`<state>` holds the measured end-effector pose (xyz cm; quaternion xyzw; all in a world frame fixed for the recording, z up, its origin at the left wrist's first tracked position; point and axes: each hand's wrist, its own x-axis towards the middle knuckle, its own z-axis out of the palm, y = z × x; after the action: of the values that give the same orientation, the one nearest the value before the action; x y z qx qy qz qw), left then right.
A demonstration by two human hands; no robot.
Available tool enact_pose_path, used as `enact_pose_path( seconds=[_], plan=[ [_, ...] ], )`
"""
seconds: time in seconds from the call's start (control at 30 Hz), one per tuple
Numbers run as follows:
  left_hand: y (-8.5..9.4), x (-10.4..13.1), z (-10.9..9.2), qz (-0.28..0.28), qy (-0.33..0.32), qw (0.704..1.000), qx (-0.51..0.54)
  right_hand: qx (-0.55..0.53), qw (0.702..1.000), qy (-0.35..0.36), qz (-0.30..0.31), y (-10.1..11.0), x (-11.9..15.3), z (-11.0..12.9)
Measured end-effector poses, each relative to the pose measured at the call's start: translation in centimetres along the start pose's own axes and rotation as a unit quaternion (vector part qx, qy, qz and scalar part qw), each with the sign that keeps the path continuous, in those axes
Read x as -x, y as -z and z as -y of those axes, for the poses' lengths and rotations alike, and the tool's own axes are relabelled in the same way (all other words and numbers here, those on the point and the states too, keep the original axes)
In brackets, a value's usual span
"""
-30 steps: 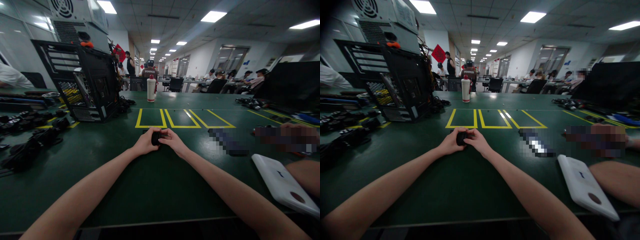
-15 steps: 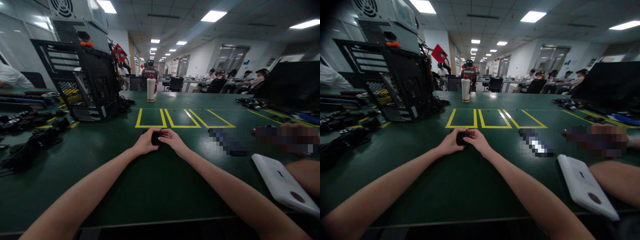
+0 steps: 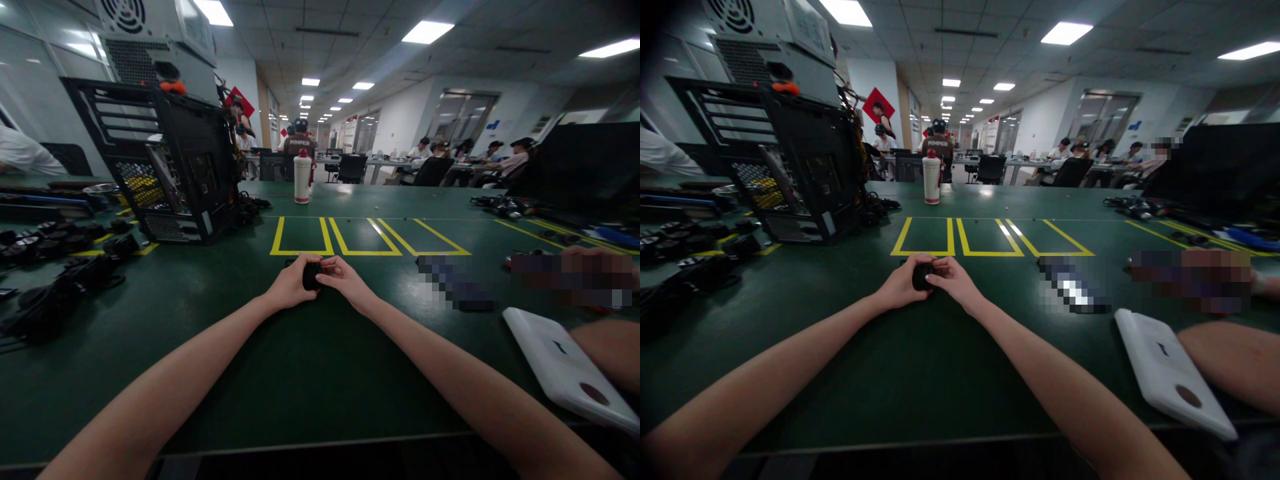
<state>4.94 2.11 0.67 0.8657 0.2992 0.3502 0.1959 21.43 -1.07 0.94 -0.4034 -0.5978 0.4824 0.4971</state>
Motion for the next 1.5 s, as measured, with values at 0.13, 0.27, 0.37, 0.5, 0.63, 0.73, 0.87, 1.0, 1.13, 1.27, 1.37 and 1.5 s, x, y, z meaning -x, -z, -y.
enact_pose_path(
  seconds=[0.13,0.27,0.37,0.5,0.63,0.73,0.87,1.0,1.13,1.27,1.37,1.5],
  plan=[
    [-0.05,-0.02,0.03,-0.002,-0.003,1.0,-0.003,0.011,1.0,0.019,-0.019,-0.1,-0.19,-0.22],
    [-0.02,-0.01,-0.03,0.0,0.003,1.0,-0.003,0.002,1.0,-0.018,-0.025,-0.02,-0.4,-0.23],
    [0.01,0.01,-0.09,0.001,0.006,1.0,-0.001,-0.014,0.999,-0.033,0.0,0.08,-0.42,-0.16],
    [-0.07,0.02,0.01,-0.006,0.003,1.0,0.005,-0.025,0.999,-0.021,0.016,0.14,-0.24,-0.3],
    [-0.1,0.01,0.09,-0.006,-0.003,1.0,0.006,-0.01,1.0,-0.007,0.018,0.09,-0.06,-0.37],
    [-0.04,0.01,0.0,-0.003,0.003,1.0,0.004,0.013,1.0,0.005,0.002,0.0,-0.01,-0.29],
    [0.06,-0.01,-0.23,0.002,0.009,1.0,0.005,0.014,1.0,-0.007,-0.014,-0.06,-0.15,-0.24],
    [0.1,-0.01,-0.34,0.001,0.012,1.0,0.012,-0.002,0.999,-0.041,-0.009,0.05,-0.4,-0.18],
    [-0.04,-0.03,-0.09,-0.001,0.012,1.0,0.008,-0.026,0.999,-0.025,0.02,0.18,-0.38,-0.3],
    [-0.18,-0.02,0.14,-0.006,0.008,1.0,0.003,-0.023,0.999,-0.013,0.021,0.23,-0.22,-0.58],
    [-0.16,-0.01,0.12,-0.009,0.004,1.0,0.004,-0.002,1.0,-0.005,0.003,0.19,-0.14,-0.58],
    [-0.07,-0.01,-0.03,-0.005,0.006,1.0,0.007,0.006,1.0,-0.011,-0.018,0.08,-0.19,-0.3]
  ],
)
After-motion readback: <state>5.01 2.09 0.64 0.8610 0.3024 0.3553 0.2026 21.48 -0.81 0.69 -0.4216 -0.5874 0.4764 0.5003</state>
